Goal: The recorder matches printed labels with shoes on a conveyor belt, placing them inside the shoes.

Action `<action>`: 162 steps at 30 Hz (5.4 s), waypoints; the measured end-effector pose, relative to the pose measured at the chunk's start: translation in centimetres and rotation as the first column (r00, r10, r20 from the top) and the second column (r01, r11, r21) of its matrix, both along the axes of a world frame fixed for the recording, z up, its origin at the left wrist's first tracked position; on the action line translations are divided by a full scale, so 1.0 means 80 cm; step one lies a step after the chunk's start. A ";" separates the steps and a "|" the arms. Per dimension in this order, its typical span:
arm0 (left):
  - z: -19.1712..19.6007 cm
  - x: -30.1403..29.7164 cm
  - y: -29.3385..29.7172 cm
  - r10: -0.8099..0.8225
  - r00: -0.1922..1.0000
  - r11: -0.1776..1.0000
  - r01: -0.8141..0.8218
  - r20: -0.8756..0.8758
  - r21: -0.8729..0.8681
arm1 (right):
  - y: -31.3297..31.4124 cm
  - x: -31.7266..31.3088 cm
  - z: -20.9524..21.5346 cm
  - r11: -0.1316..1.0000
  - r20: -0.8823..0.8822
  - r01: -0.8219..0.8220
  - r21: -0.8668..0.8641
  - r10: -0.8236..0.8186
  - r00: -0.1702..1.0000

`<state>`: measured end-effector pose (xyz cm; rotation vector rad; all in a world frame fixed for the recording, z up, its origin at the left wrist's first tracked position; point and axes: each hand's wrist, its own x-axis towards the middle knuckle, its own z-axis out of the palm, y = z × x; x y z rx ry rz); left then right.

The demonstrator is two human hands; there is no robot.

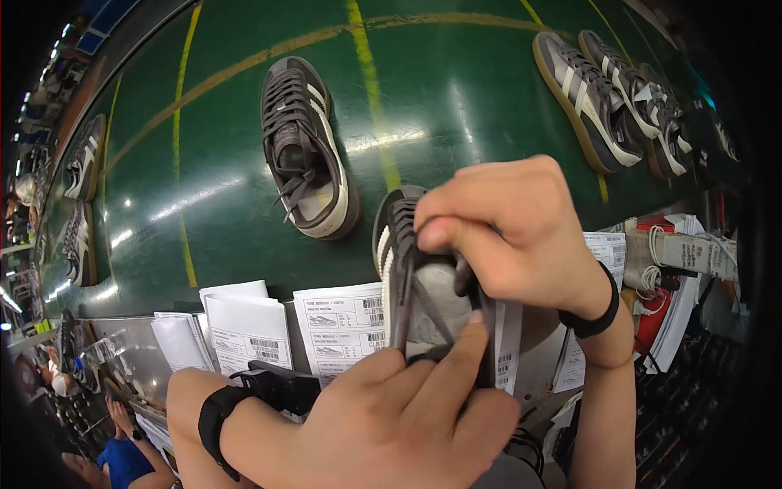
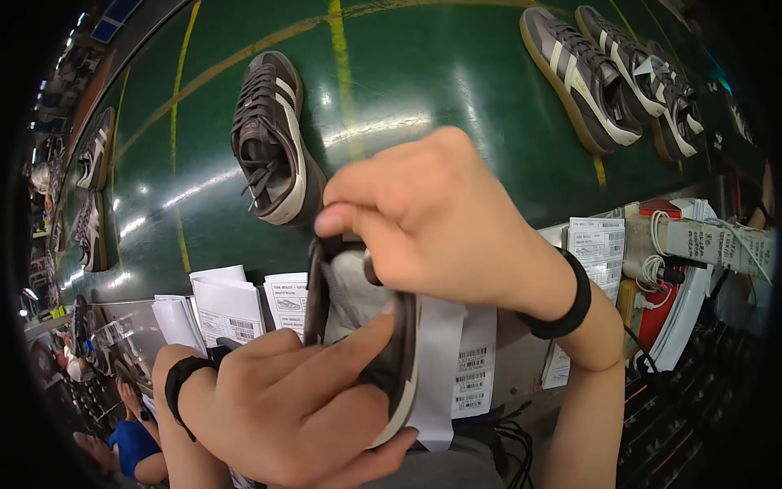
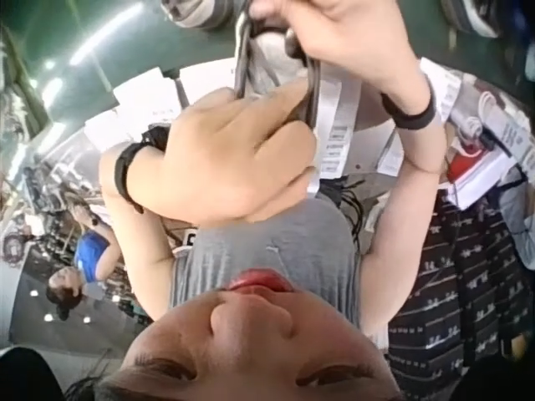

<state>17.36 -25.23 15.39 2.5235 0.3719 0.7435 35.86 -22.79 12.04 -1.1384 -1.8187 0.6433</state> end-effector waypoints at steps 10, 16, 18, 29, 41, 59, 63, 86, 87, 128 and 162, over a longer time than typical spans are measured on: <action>-0.095 -0.075 0.113 0.443 0.823 0.895 -0.430 -0.356 0.120 | 0.070 0.047 -0.009 0.841 0.244 0.400 0.365 -0.501 0.830; -0.065 -0.045 0.119 0.259 0.916 0.966 -0.243 -0.307 0.089 | 0.069 -0.035 -0.029 0.963 0.235 0.105 0.250 -0.166 0.958; -0.026 -0.044 0.091 0.172 0.930 0.984 -0.181 -0.325 0.002 | 0.055 -0.052 -0.023 0.976 0.275 0.076 0.205 -0.132 0.952; 0.049 -0.054 0.039 -0.122 0.931 0.987 0.078 -0.343 -0.140 | 0.023 -0.054 0.007 0.996 0.162 -0.071 0.050 0.062 0.985; 0.020 -0.060 0.014 0.237 0.964 0.971 -0.234 -0.119 0.038 | 0.044 -0.052 0.010 0.946 0.234 -0.041 0.323 -0.038 0.971; -0.056 -0.318 -0.094 0.597 0.353 0.542 -0.840 -0.720 0.037 | -0.198 -0.124 -0.031 0.923 0.300 -0.051 -0.382 0.176 0.938; -0.040 -0.330 -0.086 0.374 0.491 0.219 -0.871 -0.787 -0.440 | -0.183 -0.163 -0.036 0.959 0.561 -0.059 -0.279 0.212 0.800; 0.082 -0.239 -0.119 0.308 0.946 0.440 -0.238 -0.103 -0.866 | -0.163 -0.183 0.079 0.733 0.212 0.343 0.587 -0.548 0.809; 0.082 -0.236 -0.118 0.308 0.946 0.443 -0.236 -0.100 -0.865 | -0.166 -0.183 0.085 0.765 0.212 0.354 0.538 -0.530 0.821; 0.013 -0.241 -0.092 0.323 0.576 0.781 -0.610 -0.751 -0.132 | -0.145 0.204 -0.023 0.489 -0.084 0.870 0.070 -0.866 0.493; 0.156 -0.060 -0.167 -0.269 0.602 0.958 0.250 0.751 0.143 | -0.129 0.011 0.042 0.909 0.322 0.406 0.095 -0.414 0.852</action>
